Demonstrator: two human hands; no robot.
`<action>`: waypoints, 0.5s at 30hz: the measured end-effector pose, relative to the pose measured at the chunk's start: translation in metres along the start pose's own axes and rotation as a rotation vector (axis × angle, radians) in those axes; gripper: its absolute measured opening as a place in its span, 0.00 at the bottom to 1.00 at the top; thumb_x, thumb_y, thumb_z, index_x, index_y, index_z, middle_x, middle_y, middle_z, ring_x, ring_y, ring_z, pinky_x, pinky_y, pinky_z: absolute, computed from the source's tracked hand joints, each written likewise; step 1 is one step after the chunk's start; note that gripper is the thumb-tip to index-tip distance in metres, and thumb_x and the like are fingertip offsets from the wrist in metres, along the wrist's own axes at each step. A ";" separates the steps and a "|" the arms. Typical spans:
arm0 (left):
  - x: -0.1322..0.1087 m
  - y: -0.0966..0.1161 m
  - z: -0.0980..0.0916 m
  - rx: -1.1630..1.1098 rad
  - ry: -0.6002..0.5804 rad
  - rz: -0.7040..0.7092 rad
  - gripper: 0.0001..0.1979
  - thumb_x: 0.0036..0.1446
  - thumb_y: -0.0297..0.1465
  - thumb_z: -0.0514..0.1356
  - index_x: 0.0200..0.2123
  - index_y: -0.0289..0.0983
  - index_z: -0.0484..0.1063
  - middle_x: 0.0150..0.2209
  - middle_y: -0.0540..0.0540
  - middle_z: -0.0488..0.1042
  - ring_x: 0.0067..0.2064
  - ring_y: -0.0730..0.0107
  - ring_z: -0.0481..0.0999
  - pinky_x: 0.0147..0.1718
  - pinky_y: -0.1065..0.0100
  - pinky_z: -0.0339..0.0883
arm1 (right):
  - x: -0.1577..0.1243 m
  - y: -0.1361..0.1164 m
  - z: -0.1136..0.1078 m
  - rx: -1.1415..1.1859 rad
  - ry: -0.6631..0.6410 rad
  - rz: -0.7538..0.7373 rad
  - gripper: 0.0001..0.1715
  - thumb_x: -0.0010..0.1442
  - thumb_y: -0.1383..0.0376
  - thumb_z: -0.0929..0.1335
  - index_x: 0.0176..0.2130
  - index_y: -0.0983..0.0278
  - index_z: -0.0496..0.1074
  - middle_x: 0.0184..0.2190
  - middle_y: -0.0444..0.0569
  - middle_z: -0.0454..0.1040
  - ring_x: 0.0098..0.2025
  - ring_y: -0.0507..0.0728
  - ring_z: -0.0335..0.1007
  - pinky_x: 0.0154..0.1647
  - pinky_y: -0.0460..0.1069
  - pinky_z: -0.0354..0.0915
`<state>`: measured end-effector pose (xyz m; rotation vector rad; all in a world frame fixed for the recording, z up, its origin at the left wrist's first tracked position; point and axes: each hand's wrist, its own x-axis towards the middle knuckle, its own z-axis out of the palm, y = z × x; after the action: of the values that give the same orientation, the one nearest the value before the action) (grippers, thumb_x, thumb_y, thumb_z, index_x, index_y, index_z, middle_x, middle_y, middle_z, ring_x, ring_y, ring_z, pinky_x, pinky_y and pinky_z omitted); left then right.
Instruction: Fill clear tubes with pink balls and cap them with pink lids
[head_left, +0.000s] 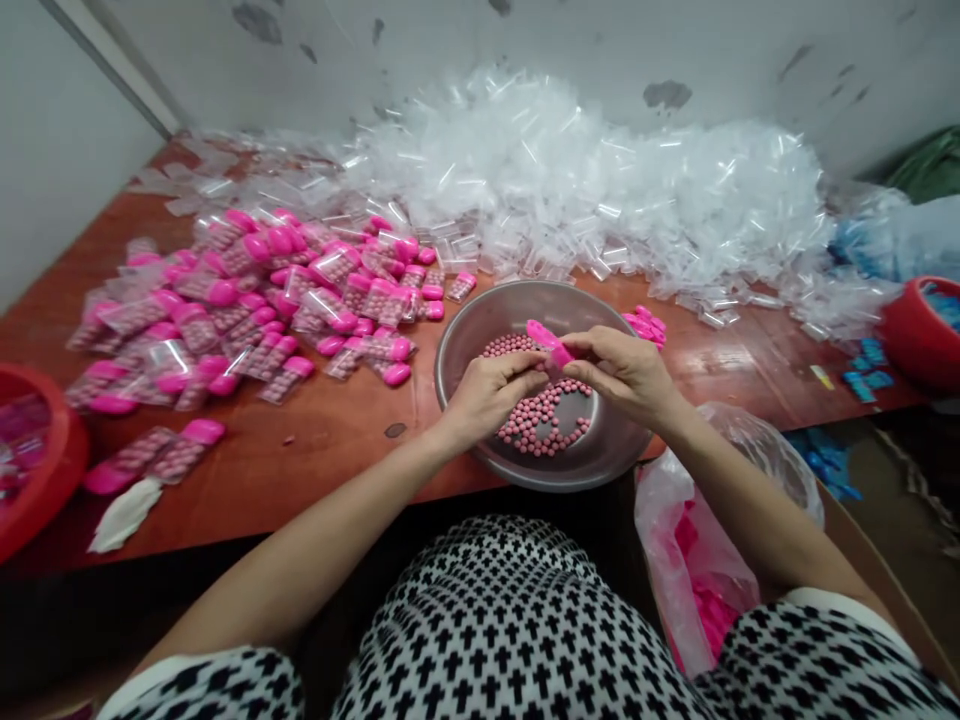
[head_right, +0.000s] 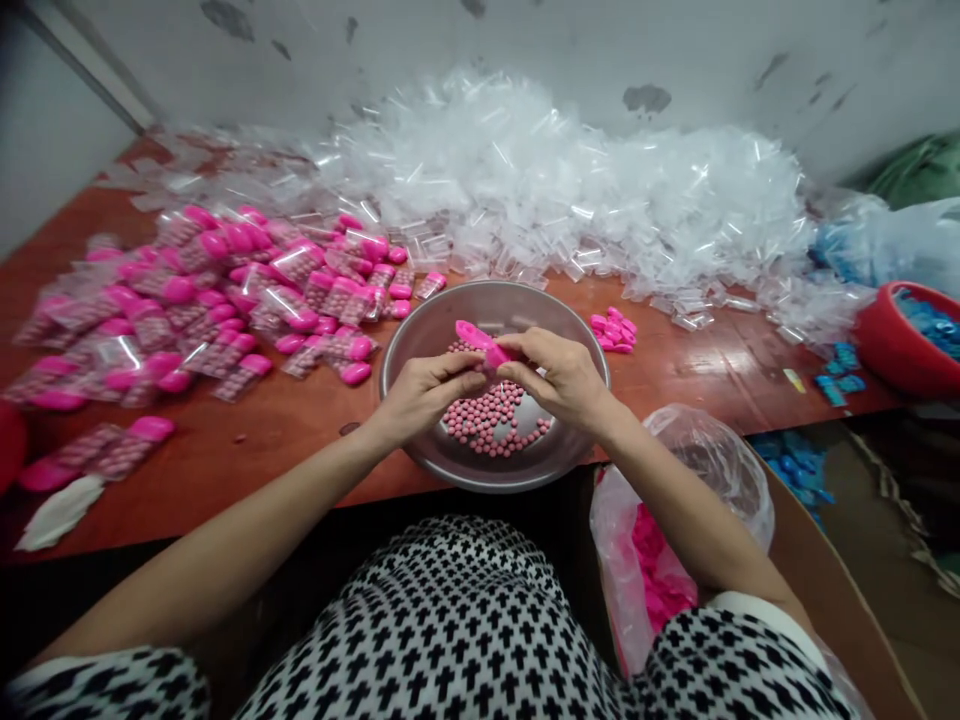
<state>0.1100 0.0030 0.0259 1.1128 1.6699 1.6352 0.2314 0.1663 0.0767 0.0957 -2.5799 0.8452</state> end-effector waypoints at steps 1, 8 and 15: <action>-0.001 0.001 0.000 0.011 0.014 0.016 0.15 0.57 0.39 0.62 0.44 0.38 0.81 0.42 0.45 0.82 0.43 0.59 0.80 0.45 0.63 0.73 | -0.001 0.001 0.000 -0.013 0.000 -0.011 0.15 0.64 0.57 0.68 0.47 0.61 0.76 0.34 0.48 0.78 0.35 0.54 0.73 0.40 0.49 0.68; -0.008 0.012 0.003 0.193 0.086 0.171 0.09 0.58 0.33 0.61 0.37 0.40 0.81 0.38 0.45 0.83 0.39 0.62 0.81 0.43 0.66 0.71 | -0.013 -0.010 0.004 -0.110 0.005 -0.074 0.08 0.64 0.62 0.68 0.43 0.61 0.75 0.33 0.49 0.76 0.34 0.55 0.72 0.36 0.49 0.68; -0.006 0.004 0.002 0.496 0.025 0.292 0.13 0.59 0.29 0.55 0.39 0.39 0.80 0.38 0.42 0.83 0.40 0.60 0.81 0.42 0.64 0.70 | -0.016 0.010 0.011 -0.158 -0.057 -0.131 0.09 0.65 0.61 0.66 0.43 0.61 0.74 0.31 0.48 0.75 0.33 0.55 0.72 0.35 0.49 0.68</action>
<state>0.1157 -0.0007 0.0286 1.6446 2.0738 1.4338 0.2401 0.1668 0.0570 0.2420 -2.6493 0.5969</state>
